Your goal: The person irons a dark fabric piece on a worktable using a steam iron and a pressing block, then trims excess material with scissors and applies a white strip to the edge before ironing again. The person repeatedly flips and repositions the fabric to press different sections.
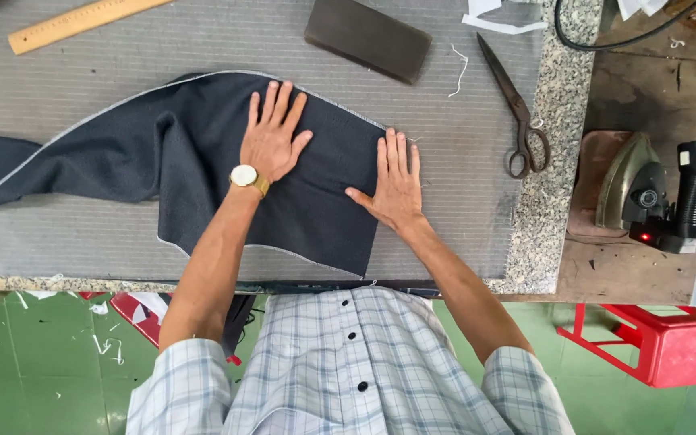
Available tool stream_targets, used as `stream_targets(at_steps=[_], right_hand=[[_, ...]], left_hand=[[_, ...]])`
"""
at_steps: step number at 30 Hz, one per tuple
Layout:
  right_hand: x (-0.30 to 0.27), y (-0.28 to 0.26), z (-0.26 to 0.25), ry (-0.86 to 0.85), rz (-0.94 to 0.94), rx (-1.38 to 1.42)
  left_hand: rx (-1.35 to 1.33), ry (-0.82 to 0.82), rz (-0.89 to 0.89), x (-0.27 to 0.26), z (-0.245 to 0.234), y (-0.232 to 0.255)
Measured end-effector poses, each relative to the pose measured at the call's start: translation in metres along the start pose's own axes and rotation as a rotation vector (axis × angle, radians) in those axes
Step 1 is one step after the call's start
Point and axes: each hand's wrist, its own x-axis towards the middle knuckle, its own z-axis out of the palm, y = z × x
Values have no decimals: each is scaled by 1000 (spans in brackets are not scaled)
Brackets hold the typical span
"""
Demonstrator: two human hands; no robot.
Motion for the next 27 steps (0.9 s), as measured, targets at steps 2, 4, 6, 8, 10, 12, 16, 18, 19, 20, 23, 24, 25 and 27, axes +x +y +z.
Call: stream_targets(at_steps=[2, 4, 6, 8, 10, 12, 16, 18, 19, 20, 23, 24, 25, 27], right_hand=[[-3, -1, -1, 23, -15, 23], [-6, -2, -1, 41, -25, 47], [-11, -8, 1, 42, -84, 50], [-12, -9, 5, 14, -78, 42], [-8, -8, 4, -4, -81, 31], [-10, -9, 1, -41, -72, 21], [-19, 17, -15, -34, -90, 103], [-37, 53, -28, 499, 4, 161], [-45, 114, -16, 496, -2, 164], [-57, 171, -5, 619, 86, 31], [-110, 236, -87, 686, 300, -170], [-134, 235, -136, 629, 425, -232], [-145, 261, -140, 628, 421, -231], [-166, 314, -148, 179, 920, -169]], left_hand=[[-5, 7, 2, 2, -10, 18], [-15, 7, 6, 6, -14, 37], [-22, -21, 129, 4, -14, 55], [-37, -57, 183, 1, 1, 57], [-42, -86, 235, 1, 12, 54], [-15, -120, 265, -2, 20, 48], [-15, -164, 233, -6, 1, 51], [-15, 28, 100, -15, -23, 57], [-13, 28, 93, -29, -36, 54], [22, 87, 3, -43, -48, 51], [63, 156, -202, -89, -82, 49], [68, 164, -320, -107, -93, 51], [70, 164, -324, -126, -92, 49], [93, 229, -520, -167, -90, 47]])
